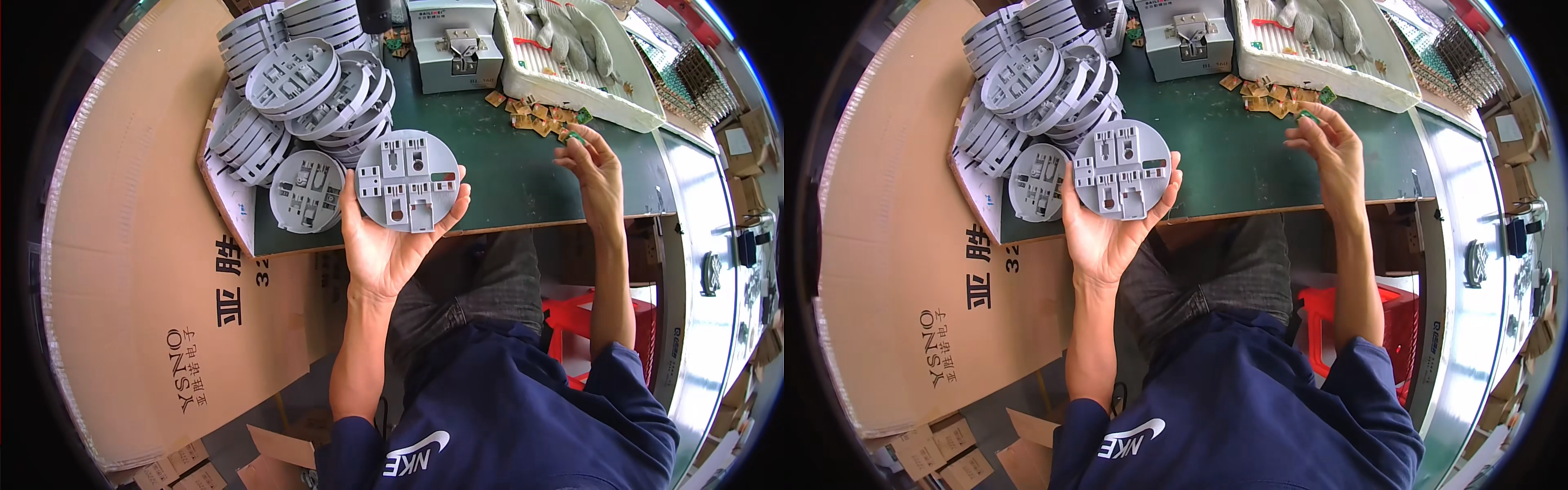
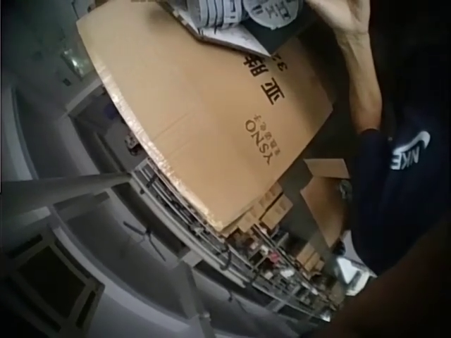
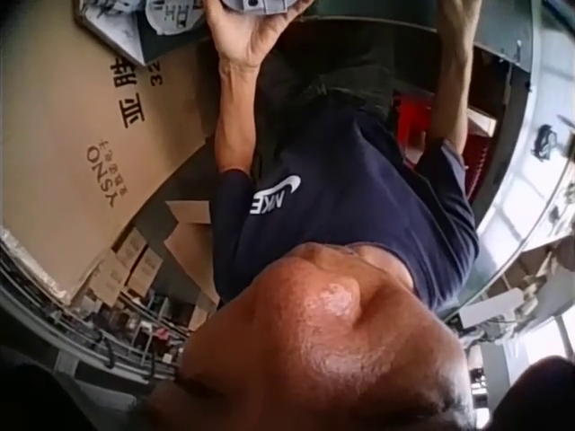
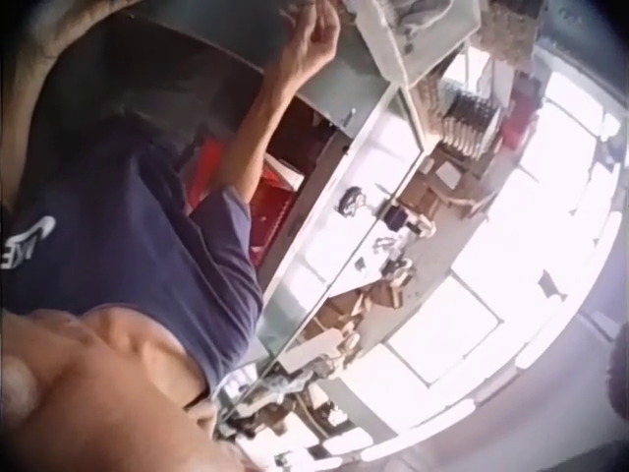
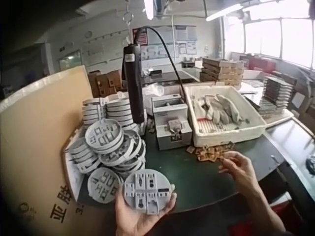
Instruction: Assemble small metal contacts into plastic electrical bases and secure them using an electric screwdriver.
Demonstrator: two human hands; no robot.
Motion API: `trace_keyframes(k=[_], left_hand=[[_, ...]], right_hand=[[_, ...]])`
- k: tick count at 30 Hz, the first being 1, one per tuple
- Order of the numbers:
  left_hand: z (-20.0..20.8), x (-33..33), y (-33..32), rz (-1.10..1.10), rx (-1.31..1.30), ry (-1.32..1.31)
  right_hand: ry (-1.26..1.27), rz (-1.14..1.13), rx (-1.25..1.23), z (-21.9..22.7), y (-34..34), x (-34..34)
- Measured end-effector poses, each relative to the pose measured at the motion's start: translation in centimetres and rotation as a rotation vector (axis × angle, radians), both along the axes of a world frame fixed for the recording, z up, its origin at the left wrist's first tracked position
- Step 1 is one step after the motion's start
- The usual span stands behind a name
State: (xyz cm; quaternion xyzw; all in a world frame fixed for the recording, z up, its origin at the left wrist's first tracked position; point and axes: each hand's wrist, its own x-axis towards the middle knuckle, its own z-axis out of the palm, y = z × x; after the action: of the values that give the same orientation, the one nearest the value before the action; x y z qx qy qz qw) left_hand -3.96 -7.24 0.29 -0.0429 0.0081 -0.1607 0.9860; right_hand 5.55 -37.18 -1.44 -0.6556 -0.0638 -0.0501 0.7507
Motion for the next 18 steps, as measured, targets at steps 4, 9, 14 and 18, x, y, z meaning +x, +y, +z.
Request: trace_keyframes(k=[4, 9, 14, 18], left_hand=[[0.1, -0.1, 0.1, -0.085, -0.122, 0.043], [0.2, 0.0, -0.1, -0.066, -0.036, 0.024], [0.8, 0.0, -1.6, 0.302, 1.278, -0.302], [1.1, 1.0, -2.0, 0.554, 2.446, -0.744]], right_hand=[[0.008, 0.021, -0.045, -0.9, 1.4, -0.3], [0.061, 0.055, -0.085, 0.1, 2.5, -0.9], [0.045, 0.098, -0.085, -0.4, 1.6, -0.4], [0.029, 0.091, -0.235, -0.3, 1.8, -0.5]])
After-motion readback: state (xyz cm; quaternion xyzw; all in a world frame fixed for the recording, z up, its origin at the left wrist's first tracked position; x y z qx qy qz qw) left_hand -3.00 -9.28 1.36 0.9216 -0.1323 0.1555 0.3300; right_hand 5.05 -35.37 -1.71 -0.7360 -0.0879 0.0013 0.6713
